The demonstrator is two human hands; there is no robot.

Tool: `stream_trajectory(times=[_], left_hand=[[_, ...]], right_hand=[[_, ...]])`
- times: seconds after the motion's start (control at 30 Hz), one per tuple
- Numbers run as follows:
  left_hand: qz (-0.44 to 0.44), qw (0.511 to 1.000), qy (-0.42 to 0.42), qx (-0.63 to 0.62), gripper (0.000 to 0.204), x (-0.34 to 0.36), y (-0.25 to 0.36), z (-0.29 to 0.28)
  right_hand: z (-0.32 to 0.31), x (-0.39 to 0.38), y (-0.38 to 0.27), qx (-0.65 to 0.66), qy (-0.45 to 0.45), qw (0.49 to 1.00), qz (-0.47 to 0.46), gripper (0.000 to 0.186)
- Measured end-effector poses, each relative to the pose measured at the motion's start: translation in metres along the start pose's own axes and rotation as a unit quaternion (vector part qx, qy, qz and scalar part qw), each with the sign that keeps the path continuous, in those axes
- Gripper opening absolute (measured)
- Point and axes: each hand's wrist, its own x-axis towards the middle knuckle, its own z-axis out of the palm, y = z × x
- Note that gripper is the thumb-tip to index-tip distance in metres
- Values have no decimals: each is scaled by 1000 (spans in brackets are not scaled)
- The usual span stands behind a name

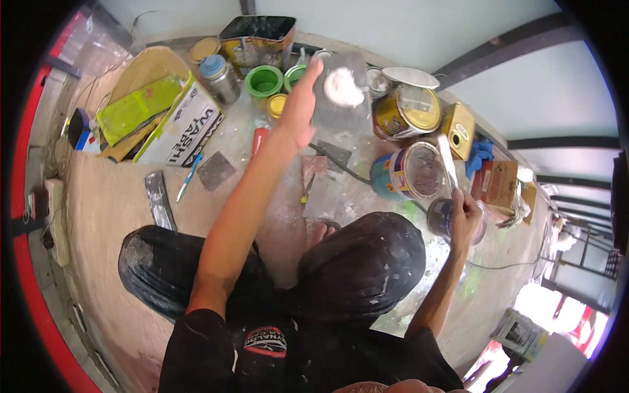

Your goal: Mix automotive body filler and prepare for application on a car door.

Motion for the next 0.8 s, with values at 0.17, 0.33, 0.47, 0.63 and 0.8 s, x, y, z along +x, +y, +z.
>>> stream_trajectory(times=[0.17, 0.33, 0.47, 0.63, 0.8], left_hand=[[79, 992, -96, 29, 36, -7, 96, 64], [158, 977, -75, 120, 43, 4, 173, 87], [203, 967, -7, 153, 44, -46, 187, 59], [178, 969, 92, 146, 46, -130, 180, 22], [127, 966, 210, 76, 50, -157, 162, 0]], right_hand=[[-2, 8, 24, -198, -43, 979, 23, 34], [51, 22, -33, -358, 137, 846, -371, 36], [141, 2, -74, 13, -128, 970, -205, 29], [313, -20, -56, -10, -353, 907, -231, 34], [410, -36, -87, -204, -406, 855, -250, 46]])
